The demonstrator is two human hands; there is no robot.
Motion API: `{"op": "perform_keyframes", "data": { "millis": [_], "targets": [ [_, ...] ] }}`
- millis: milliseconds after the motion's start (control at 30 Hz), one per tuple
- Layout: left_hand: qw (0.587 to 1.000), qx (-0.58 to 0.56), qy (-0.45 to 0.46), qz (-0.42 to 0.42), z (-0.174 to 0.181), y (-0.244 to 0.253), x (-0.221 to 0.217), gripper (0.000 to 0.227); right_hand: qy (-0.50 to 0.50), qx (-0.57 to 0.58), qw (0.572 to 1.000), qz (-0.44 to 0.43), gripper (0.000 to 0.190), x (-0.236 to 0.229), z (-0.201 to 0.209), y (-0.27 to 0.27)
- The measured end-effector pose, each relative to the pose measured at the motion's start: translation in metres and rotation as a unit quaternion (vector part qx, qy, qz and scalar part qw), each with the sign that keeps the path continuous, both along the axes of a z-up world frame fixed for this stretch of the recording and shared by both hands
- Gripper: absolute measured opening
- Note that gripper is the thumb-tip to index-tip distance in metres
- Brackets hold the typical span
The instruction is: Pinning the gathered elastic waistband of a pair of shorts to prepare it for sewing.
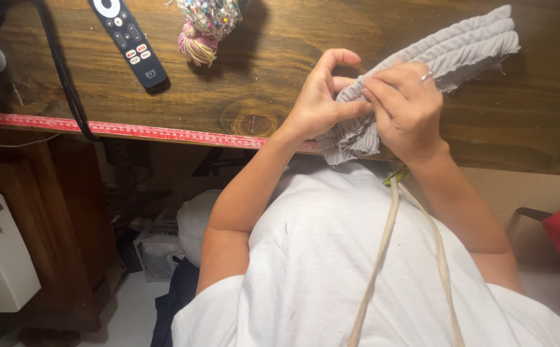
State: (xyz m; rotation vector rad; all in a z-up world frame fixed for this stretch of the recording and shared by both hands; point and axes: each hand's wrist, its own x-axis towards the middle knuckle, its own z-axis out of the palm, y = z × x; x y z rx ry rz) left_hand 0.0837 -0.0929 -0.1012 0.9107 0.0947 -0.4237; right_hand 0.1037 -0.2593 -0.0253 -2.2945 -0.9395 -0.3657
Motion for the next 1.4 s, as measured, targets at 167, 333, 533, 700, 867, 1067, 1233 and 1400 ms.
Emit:
{"op": "perform_keyframes", "data": {
  "millis": [167,333,533,700,867,1067,1233,1400],
  "targets": [
    [1.000,-0.017,-0.021,-0.015,0.012,0.004,0.006,0.062,-0.108,-0.027,0.994,-0.023,0.020,0.000,-0.013,0.002],
    [0.998,-0.059,-0.028,-0.020,0.009,0.006,0.005,0.055,0.103,0.191,0.968,-0.127,0.014,-0.006,-0.003,-0.009],
    [0.997,0.014,0.043,-0.061,0.012,0.008,0.007,0.048,0.529,-0.555,0.621,-0.167,0.060,-0.061,0.073,-0.111],
    [0.997,0.010,0.051,-0.061,0.014,0.005,0.010,0.039,0.136,-0.134,0.980,-0.062,0.006,-0.050,0.060,-0.070],
    [0.998,-0.005,0.031,-0.056,0.011,0.008,0.012,0.032,0.006,-0.054,0.994,0.095,0.011,0.010,0.025,-0.030],
    [0.996,-0.048,0.032,-0.073,0.010,0.014,0.013,0.031,0.018,-0.003,0.993,0.113,0.010,0.015,0.005,-0.018],
    [0.993,-0.064,0.056,-0.078,0.002,0.014,0.014,0.037,-0.035,0.047,0.997,0.045,0.020,0.013,-0.011,-0.010],
    [0.993,-0.067,0.068,-0.076,0.011,0.017,0.015,0.034,0.198,0.195,0.959,-0.062,0.024,-0.018,0.019,-0.041]
  ]
}}
